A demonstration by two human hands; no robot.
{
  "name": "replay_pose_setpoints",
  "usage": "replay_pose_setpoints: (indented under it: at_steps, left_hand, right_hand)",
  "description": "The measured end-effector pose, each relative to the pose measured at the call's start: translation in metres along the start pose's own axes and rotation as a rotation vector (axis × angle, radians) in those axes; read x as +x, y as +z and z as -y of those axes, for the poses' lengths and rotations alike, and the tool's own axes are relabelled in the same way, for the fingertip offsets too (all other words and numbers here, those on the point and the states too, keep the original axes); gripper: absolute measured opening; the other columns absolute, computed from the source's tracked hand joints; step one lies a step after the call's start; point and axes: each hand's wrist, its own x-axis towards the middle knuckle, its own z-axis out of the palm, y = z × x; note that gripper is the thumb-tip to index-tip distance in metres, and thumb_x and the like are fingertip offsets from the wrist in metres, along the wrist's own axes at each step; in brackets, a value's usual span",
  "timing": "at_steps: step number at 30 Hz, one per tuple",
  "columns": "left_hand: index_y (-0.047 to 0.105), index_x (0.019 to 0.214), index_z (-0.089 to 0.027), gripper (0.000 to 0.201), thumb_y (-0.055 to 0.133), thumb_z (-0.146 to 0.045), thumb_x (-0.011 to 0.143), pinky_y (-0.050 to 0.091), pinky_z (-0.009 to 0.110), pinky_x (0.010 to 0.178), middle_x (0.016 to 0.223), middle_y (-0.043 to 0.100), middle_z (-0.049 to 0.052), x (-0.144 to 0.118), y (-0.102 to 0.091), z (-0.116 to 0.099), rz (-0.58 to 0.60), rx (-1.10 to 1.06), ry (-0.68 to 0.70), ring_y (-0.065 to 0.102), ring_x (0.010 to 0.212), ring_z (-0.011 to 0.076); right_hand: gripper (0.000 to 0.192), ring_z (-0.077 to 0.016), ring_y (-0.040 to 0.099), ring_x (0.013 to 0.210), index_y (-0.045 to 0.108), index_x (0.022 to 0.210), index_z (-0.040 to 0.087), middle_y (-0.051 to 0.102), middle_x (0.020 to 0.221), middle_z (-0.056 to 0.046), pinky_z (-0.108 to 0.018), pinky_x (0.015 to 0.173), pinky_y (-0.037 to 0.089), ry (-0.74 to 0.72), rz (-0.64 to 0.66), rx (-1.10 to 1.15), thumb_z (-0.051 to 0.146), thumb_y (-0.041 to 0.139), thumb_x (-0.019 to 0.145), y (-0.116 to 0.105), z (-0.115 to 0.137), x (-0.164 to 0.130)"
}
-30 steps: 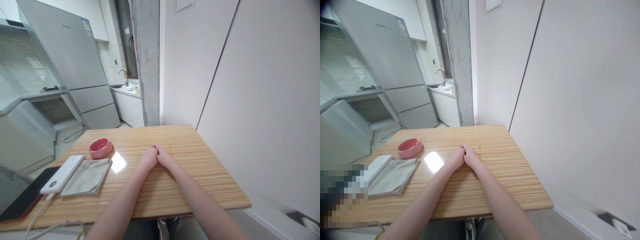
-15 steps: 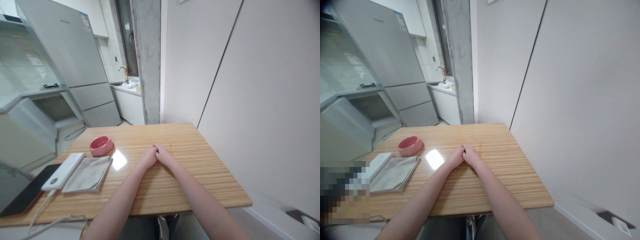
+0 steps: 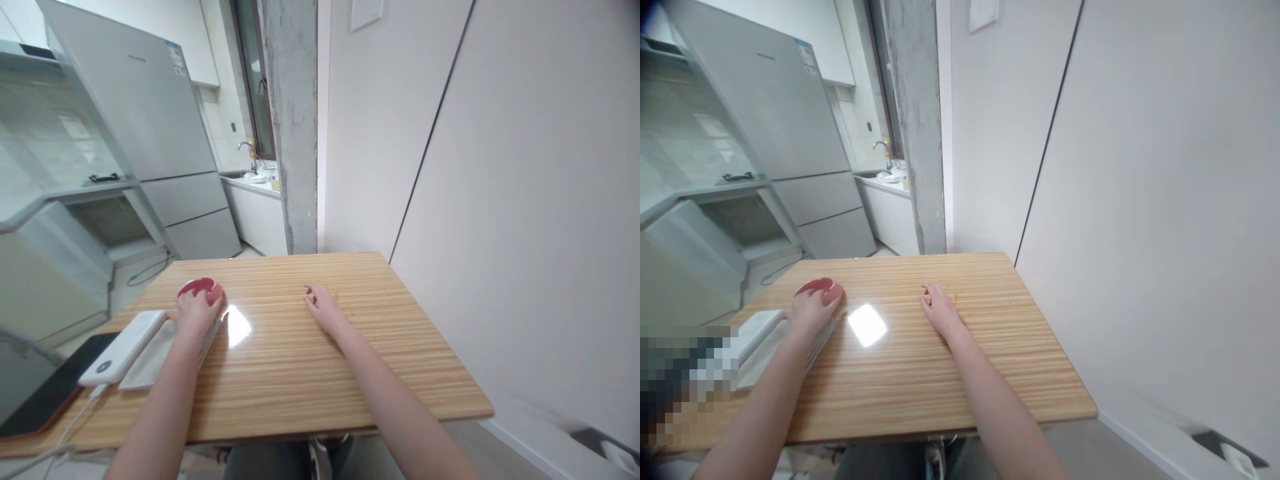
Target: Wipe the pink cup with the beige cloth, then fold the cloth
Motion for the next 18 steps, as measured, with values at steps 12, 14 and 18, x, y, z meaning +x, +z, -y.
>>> replay_pose_setpoints:
  at_steps: [12,14,18]
  left_hand:
    - [0.059,0.085,-0.014,0.014,0.050,-0.022,0.077,0.038,0.041,0.097,0.111,0.056,0.014,-0.040,0.006,-0.093,-0.008,-0.358,0.547,0.049,0.108,0.0253]
    - [0.059,0.088,-0.015,0.014,0.053,-0.019,0.077,0.040,0.041,0.096,0.111,0.056,0.013,-0.062,0.008,-0.125,0.060,-0.454,0.645,0.049,0.108,0.0242]
    - [0.058,0.088,-0.016,0.012,0.055,-0.015,0.076,0.039,0.044,0.097,0.113,0.054,0.011,-0.095,0.011,-0.163,0.152,-0.530,0.746,0.048,0.111,0.0236]
  right_hand:
    - [0.034,-0.0172,0.055,0.104,0.055,0.111,0.018,0.058,0.115,-0.011,-0.033,0.087,0.045,0.174,-0.176,0.385,0.039,0.042,0.087,0.007,-0.010,0.012]
    - [0.037,-0.0172,0.052,0.112,0.055,0.113,0.020,0.057,0.121,-0.010,-0.034,0.094,0.042,0.207,-0.191,0.546,0.042,0.041,0.086,0.008,-0.012,0.014]
    - [0.032,-0.0180,0.056,0.109,0.062,0.104,0.020,0.064,0.113,-0.006,-0.035,0.099,0.039,0.277,-0.226,0.677,0.034,0.051,0.078,0.005,-0.018,0.016]
